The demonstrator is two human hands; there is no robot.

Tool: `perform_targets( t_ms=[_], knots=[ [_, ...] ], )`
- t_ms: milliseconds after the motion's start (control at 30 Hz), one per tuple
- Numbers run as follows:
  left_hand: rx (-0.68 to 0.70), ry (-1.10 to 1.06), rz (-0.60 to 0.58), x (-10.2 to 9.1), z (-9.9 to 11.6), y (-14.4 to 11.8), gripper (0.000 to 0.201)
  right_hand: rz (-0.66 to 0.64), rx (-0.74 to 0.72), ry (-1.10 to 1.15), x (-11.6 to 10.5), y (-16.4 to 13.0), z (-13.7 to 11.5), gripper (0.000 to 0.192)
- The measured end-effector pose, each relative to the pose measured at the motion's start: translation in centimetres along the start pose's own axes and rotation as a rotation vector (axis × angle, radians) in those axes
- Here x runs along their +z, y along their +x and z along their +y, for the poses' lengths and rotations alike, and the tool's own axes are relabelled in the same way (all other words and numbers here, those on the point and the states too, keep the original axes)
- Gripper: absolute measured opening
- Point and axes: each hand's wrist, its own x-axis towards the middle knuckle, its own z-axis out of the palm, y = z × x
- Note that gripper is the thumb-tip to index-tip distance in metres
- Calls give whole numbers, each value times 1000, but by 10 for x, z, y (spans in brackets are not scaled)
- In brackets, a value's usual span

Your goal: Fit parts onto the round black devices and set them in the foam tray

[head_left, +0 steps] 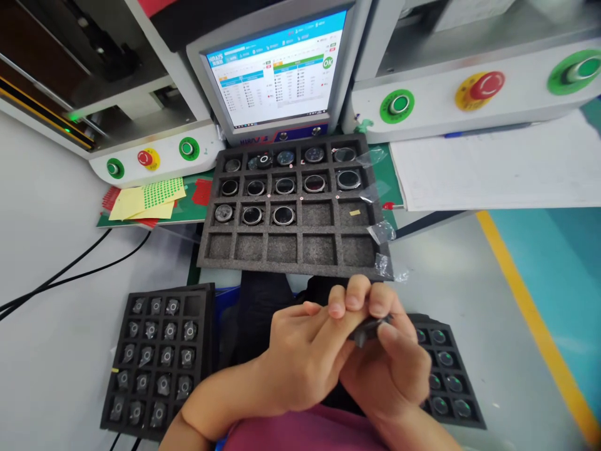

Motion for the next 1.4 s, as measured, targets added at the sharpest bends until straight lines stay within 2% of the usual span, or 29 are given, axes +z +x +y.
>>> perform_targets(
  t_ms=[67,100,200,267,333,400,633,867,967,1100,1233,1400],
  knots=[
    [-72,-83,-1,-4,1,0,33,3,-3,-39,0,0,1,3],
    [-153,-186,-18,-5,2,-1,30,-5,4,-72,-1,0,0,3],
    [-528,-770,-106,-10,3,-2,32,-74,4,-243,-6,-5,-5,22],
    [-718,-1215,-138,-11,1,-3,40,-113,-95,-392,-9,-8,-9,42],
    [-804,-1527,-155,-11,-1,-4,45,-144,-239,-492,-9,-11,-12,54],
    [-839,-1702,-185,-11,-2,-5,44,-186,-299,-533,-7,-12,-16,54],
    [-854,-1835,-279,-10,-4,-6,43,-267,-319,-523,-3,-12,-24,55],
    [-910,-1857,-260,-6,-4,-6,48,-206,-371,-492,-6,-10,-19,43],
    [-914,-1894,-261,-3,-7,-9,44,-207,-385,-516,-9,-12,-18,48],
    [-978,-1953,-224,-2,-9,-11,45,-326,-358,-565,-16,-13,-19,61],
    [-900,-2046,-288,-3,-7,-7,44,-394,-382,-590,-22,-12,-20,60],
    [-835,-2039,-211,1,-3,-6,40,-389,-370,-589,-27,-14,-16,63]
  ],
)
